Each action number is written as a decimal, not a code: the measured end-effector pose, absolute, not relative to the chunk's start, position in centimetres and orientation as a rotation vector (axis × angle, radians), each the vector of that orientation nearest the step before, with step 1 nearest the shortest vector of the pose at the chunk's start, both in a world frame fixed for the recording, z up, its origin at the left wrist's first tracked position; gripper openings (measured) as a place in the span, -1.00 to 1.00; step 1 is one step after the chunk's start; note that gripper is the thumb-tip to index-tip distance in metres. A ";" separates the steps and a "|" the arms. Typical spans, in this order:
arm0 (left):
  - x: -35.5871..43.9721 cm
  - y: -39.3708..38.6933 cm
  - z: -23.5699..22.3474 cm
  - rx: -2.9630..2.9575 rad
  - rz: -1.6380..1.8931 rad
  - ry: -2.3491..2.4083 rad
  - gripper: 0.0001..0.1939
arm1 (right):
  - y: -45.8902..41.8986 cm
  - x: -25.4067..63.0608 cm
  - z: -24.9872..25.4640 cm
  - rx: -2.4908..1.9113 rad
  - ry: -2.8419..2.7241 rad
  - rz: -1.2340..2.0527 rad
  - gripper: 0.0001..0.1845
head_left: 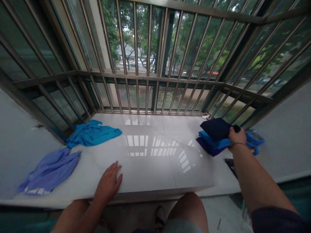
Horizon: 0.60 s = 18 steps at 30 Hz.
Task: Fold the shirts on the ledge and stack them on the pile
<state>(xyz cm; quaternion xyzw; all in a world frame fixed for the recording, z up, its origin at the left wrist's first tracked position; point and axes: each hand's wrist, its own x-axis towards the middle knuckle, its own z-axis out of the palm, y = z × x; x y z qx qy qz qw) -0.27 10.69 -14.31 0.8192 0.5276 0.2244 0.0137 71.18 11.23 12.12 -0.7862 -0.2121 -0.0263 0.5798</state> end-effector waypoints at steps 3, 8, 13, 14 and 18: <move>0.0 10.3 -13.5 2.473 0.741 1.660 -0.55 | 10.5 71.5 11.4 -1.975 -0.473 -0.104 -0.16; -0.8 14.1 -11.3 2.317 0.731 1.637 -0.69 | 5.6 64.1 0.7 -1.929 -1.135 -0.333 -0.09; -3.9 23.7 -7.7 2.198 0.634 1.900 -0.48 | -6.1 53.1 -13.3 -1.850 -1.604 -0.205 -0.41; -4.5 25.6 -6.9 2.159 0.619 1.966 -0.41 | -8.5 51.3 -15.5 -1.816 -1.653 -0.174 -0.49; -5.5 30.0 -5.1 1.988 0.521 2.147 -0.34 | -15.6 46.3 -21.2 -1.765 -1.681 -0.200 -0.49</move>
